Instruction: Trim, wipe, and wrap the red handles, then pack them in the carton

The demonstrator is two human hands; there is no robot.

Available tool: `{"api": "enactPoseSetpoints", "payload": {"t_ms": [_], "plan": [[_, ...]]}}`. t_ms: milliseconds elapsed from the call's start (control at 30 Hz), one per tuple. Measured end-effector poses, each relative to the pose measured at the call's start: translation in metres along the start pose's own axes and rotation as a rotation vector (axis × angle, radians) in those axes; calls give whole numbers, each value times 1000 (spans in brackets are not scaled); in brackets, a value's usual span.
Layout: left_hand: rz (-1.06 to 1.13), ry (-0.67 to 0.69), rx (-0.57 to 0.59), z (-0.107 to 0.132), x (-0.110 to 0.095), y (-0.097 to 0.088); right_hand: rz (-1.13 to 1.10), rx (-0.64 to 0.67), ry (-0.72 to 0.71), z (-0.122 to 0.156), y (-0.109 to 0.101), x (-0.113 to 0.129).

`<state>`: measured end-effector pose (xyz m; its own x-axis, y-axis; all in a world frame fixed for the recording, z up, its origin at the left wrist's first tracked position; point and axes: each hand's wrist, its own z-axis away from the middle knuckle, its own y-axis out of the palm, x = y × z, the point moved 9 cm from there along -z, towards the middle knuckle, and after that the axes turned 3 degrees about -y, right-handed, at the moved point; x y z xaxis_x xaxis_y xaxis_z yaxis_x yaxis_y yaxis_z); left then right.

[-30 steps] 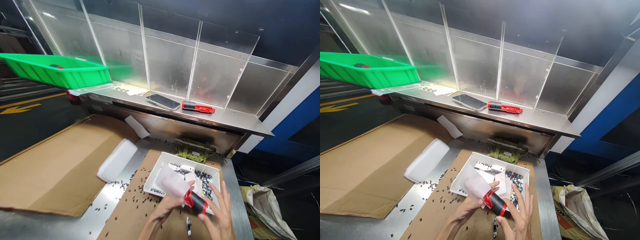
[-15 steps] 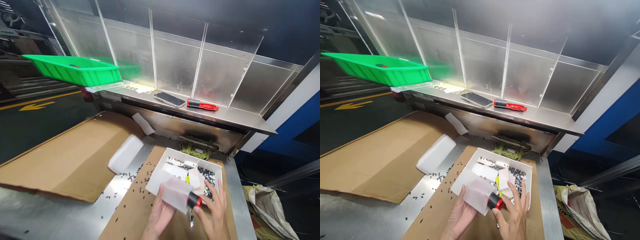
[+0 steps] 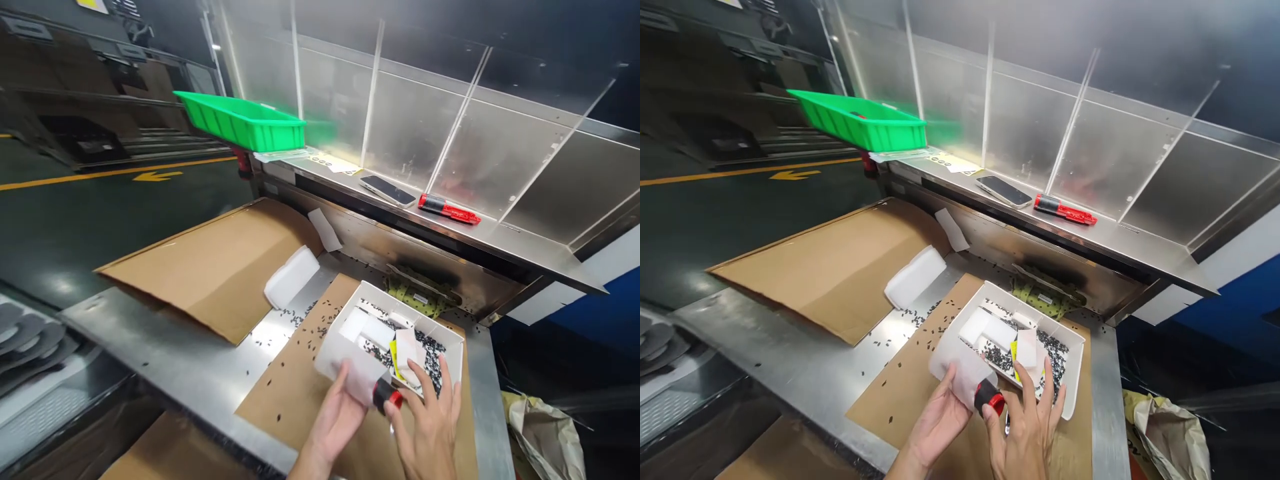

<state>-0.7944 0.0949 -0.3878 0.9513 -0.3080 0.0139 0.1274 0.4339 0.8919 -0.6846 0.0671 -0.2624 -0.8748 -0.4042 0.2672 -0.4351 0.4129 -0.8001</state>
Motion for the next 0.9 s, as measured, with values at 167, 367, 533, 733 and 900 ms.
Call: {"api": "enactPoseSetpoints", "payload": {"t_ms": [167, 367, 533, 733, 900], "plan": [[93, 119, -46, 19, -17, -8, -201, 133, 62, 8, 19, -3], [88, 126, -96, 44, 7, -24, -249, 89, -48, 16, 17, 18], [140, 2, -79, 61, 43, -35, -253, 112, -195, 30, 9, 37], [255, -58, -4, 91, 72, -49, -317, 315, -357, 57, 3, 36], [288, -83, 31, 118, 92, -68, -452, 403, -553, 75, -11, 40]]}}
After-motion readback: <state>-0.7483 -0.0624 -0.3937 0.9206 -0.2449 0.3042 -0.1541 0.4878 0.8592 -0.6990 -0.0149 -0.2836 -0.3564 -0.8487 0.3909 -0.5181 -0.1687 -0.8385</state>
